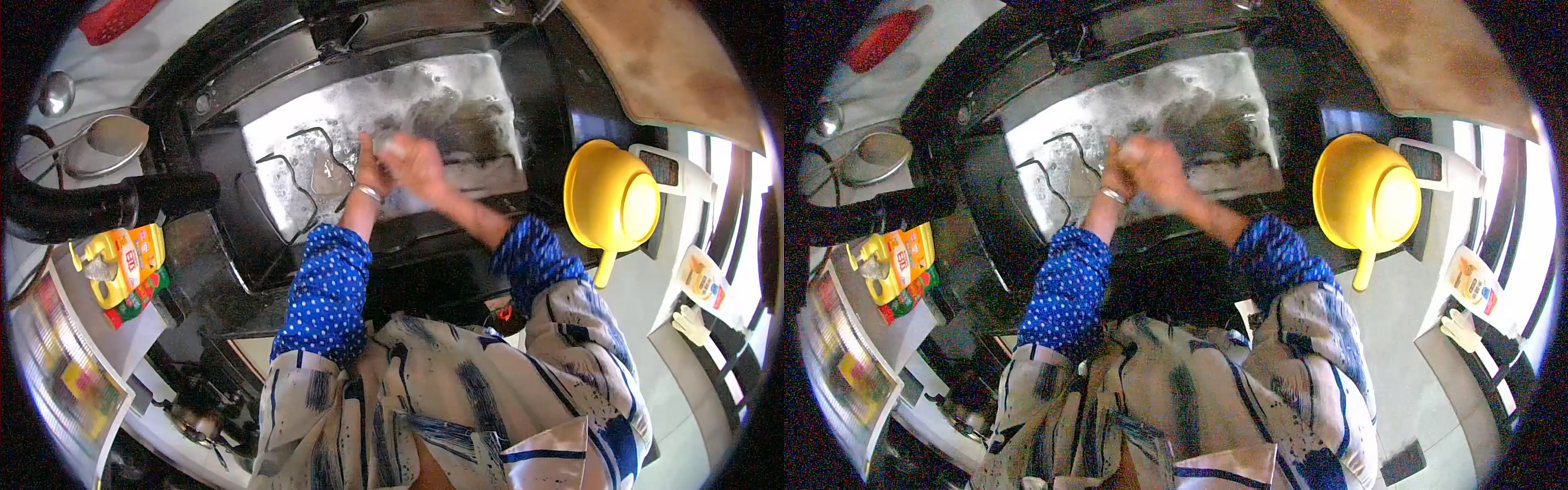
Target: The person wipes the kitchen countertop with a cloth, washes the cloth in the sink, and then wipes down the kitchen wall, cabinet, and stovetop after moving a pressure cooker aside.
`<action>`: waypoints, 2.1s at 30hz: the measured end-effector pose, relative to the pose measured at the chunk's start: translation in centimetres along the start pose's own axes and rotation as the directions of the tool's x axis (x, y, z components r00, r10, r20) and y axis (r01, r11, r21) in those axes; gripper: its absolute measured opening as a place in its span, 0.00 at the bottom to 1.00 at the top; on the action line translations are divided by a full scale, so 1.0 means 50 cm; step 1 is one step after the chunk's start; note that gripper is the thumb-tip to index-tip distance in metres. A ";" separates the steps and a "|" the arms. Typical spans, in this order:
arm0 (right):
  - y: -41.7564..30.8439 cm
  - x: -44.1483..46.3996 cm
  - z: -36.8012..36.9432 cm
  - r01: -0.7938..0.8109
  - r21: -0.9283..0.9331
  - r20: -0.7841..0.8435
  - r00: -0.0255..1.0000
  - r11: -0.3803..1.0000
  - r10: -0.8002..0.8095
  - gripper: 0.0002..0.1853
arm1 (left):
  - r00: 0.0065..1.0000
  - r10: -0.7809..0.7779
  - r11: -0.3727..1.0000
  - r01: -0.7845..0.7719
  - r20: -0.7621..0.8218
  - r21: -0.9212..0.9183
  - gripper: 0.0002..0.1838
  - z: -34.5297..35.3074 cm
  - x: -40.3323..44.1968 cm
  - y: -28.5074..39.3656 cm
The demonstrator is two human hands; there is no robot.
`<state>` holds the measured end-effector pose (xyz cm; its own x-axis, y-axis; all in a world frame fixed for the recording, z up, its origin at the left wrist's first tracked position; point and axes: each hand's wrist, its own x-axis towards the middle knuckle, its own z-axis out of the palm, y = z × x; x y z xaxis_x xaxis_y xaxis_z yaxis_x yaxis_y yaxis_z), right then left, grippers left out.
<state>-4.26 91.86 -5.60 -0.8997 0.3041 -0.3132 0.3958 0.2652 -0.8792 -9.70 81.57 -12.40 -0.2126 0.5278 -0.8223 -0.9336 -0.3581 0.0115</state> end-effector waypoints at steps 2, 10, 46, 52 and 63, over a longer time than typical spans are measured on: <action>-0.095 -0.069 0.011 0.339 -0.094 -0.044 0.938 0.936 -0.344 0.07 | 0.958 0.083 0.980 -0.128 0.275 0.150 0.28 -0.049 0.026 0.002; 0.076 0.123 -0.018 0.041 -0.372 -0.246 0.959 0.927 -0.141 0.11 | 0.955 0.189 0.976 -0.208 0.230 0.059 0.20 0.078 -0.049 -0.027; -0.078 -0.062 0.022 0.508 -0.055 -0.002 0.861 0.860 -0.509 0.11 | 0.920 0.205 0.966 -0.245 0.333 0.082 0.27 0.031 0.002 -0.011; 0.127 0.173 -0.051 0.419 -0.783 0.148 0.844 0.460 -0.516 0.13 | 0.949 0.284 0.927 -0.308 0.137 0.212 0.26 0.059 -0.050 -0.024; 0.208 0.158 -0.011 0.164 0.150 0.155 0.970 0.975 -0.187 0.18 | 0.978 0.199 0.912 -0.163 -0.058 0.375 0.45 0.025 -0.054 -0.036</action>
<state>-7.13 97.52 -17.00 -0.9753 0.1037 -0.1948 0.2104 0.1710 -0.9625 -7.81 81.78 -9.49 -0.3771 0.4007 -0.8350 -0.9253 -0.1242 0.3583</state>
